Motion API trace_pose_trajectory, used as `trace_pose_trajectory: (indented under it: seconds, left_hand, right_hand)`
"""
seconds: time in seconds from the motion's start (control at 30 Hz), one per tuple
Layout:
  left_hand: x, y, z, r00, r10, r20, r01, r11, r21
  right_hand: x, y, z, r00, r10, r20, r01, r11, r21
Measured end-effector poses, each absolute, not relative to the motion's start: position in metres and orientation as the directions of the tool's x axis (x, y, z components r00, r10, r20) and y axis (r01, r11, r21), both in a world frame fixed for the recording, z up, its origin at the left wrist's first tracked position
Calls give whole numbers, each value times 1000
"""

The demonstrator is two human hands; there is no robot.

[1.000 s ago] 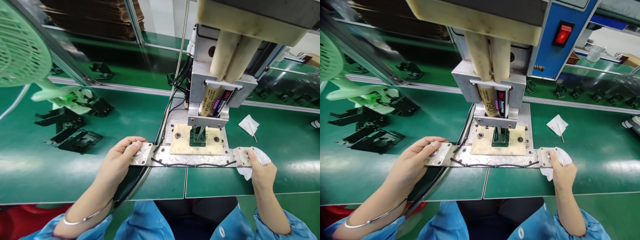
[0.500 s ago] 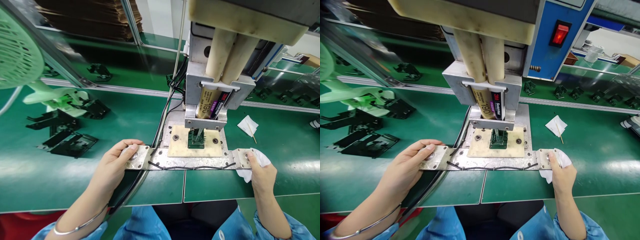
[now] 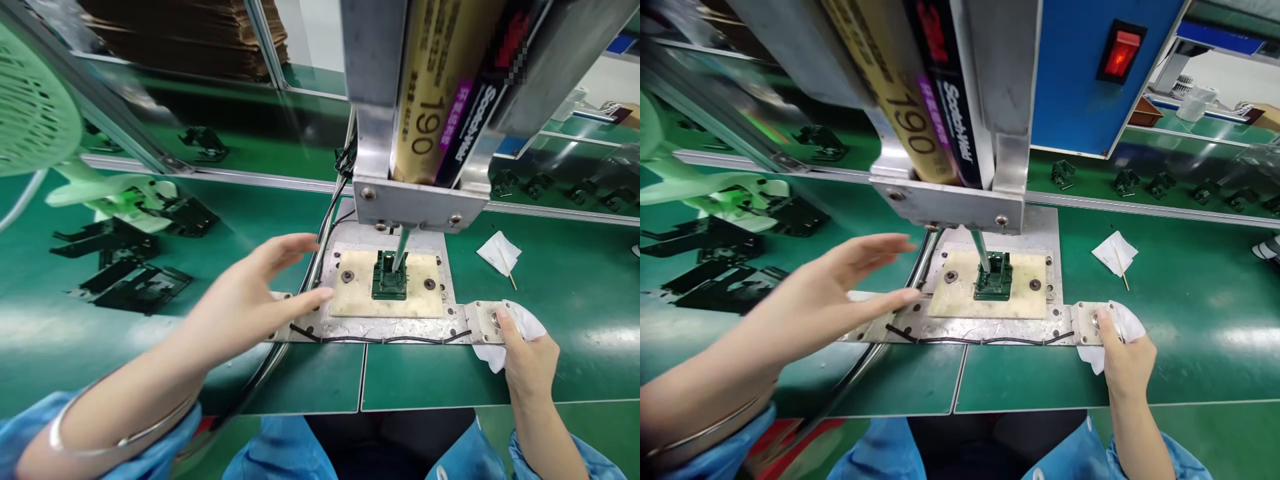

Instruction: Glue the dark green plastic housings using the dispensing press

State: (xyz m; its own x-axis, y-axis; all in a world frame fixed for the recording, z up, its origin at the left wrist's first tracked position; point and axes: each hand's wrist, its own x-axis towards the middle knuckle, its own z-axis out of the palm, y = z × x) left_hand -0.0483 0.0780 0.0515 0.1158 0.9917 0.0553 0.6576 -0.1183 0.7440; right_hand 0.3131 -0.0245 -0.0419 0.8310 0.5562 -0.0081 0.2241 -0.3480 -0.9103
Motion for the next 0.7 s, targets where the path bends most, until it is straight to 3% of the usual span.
trace_pose_trajectory:
  seconds: [0.1, 0.27, 0.4, 0.6, 0.7]
  left_hand:
    - [-14, 95, 55, 346, 936, -68, 564, -150, 812]
    - [19, 114, 40, 522, 842, -139, 436, -123, 891]
    - [21, 115, 46, 576, 796, -187, 264, 36, 964]
    - [11, 94, 74, 489, 740, -461, 424, 259, 868]
    - [6, 76, 76, 512, 663, -546, 312, 449, 837]
  right_hand:
    - [313, -24, -43, 835, 550, -29, 205, -360, -910]
    - [311, -24, -44, 822, 569, -26, 197, -327, -924]
    - [310, -25, -42, 815, 578, -31, 194, -323, -926]
    - [311, -22, -44, 807, 591, 10, 231, -300, -926]
    - [309, -24, -45, 819, 572, 37, 232, -271, -934]
